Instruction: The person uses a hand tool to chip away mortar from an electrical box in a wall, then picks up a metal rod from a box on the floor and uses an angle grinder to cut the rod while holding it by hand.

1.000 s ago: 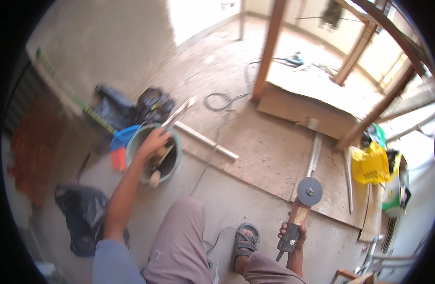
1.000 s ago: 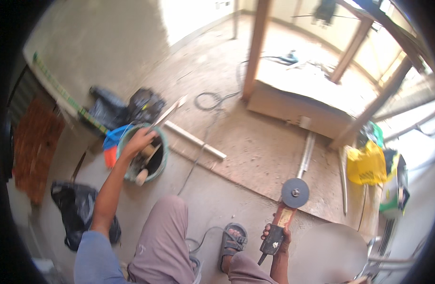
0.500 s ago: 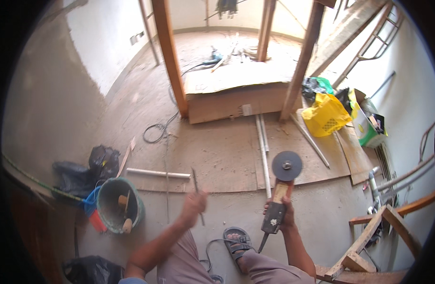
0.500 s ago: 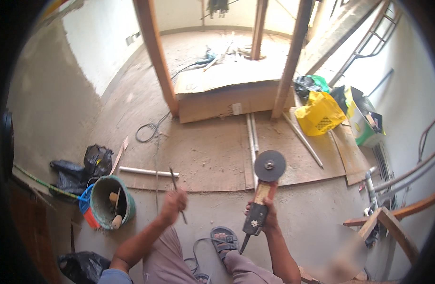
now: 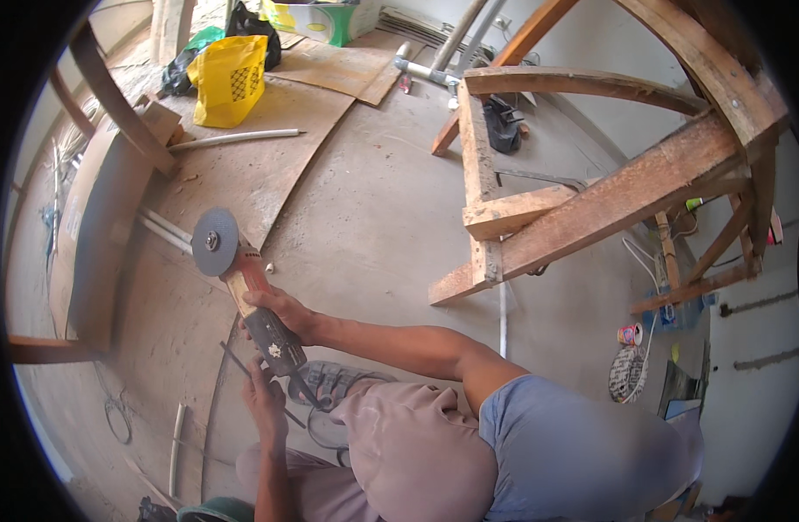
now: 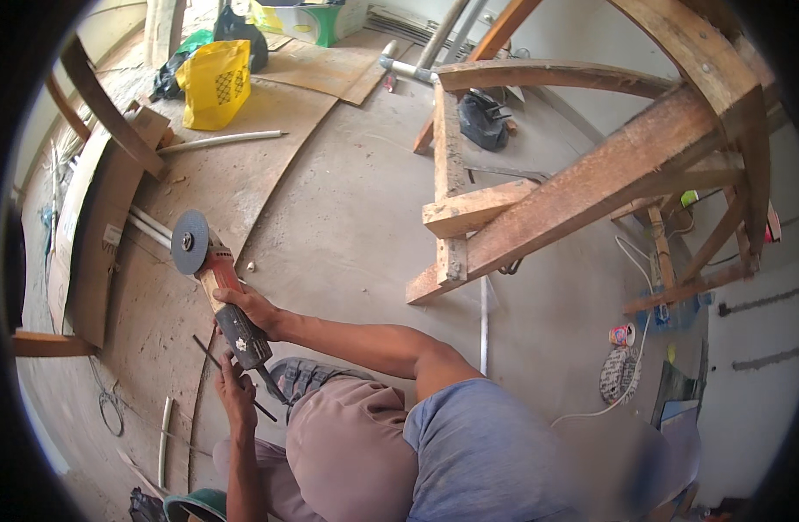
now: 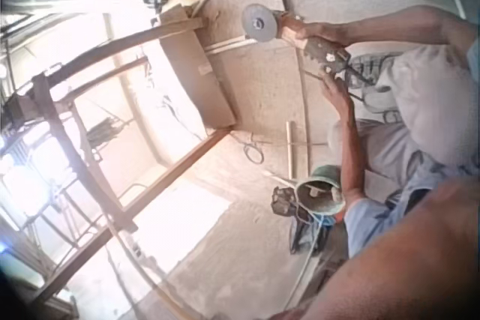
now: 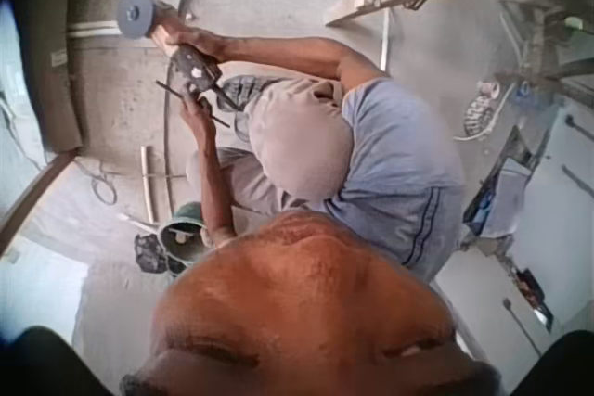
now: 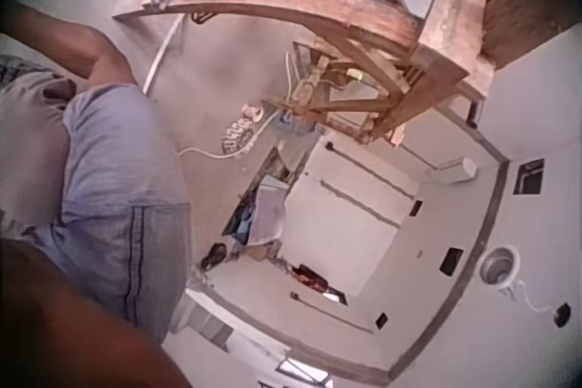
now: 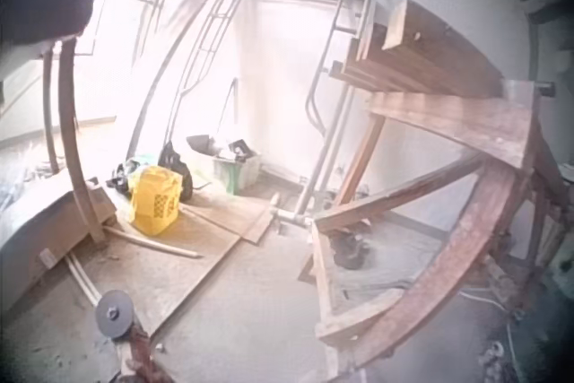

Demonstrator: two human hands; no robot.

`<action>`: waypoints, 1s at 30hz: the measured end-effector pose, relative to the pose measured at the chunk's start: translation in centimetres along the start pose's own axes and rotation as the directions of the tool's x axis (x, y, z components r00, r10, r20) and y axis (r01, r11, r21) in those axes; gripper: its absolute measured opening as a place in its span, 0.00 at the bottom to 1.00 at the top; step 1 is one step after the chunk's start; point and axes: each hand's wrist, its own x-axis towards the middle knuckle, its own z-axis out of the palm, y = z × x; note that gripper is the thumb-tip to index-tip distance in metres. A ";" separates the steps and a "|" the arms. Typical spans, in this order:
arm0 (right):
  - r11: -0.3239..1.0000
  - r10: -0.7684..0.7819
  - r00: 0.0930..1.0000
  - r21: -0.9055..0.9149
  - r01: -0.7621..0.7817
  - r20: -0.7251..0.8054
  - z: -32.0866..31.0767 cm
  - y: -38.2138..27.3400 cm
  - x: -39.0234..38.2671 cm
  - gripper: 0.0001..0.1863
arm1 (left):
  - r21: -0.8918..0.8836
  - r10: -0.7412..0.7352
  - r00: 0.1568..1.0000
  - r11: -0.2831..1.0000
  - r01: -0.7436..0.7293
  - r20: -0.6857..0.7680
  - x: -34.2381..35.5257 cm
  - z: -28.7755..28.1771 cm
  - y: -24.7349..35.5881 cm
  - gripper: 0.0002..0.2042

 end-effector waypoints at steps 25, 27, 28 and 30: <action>0.980 -0.186 0.973 -0.094 0.174 -0.139 -3.2 -3.7 -4.2 0.26 | 0.071 0.074 0.961 0.993 -0.096 0.267 0.5 7.4 2.9 0.22; 0.989 -0.134 0.991 -0.074 0.132 -0.028 -4.1 -3.3 -3.6 0.27 | 0.051 0.055 0.958 0.996 -0.072 0.281 0.5 7.1 3.4 0.23; 0.993 -0.112 0.994 -0.042 0.113 0.011 -4.5 -3.1 -3.5 0.27 | 0.040 0.039 0.960 0.998 -0.052 0.276 0.5 6.8 2.9 0.23; 0.997 -0.075 0.997 -0.026 0.074 -0.011 -2.5 -3.6 -3.2 0.27 | 0.153 0.049 0.973 0.985 -0.085 0.225 0.9 5.3 2.4 0.25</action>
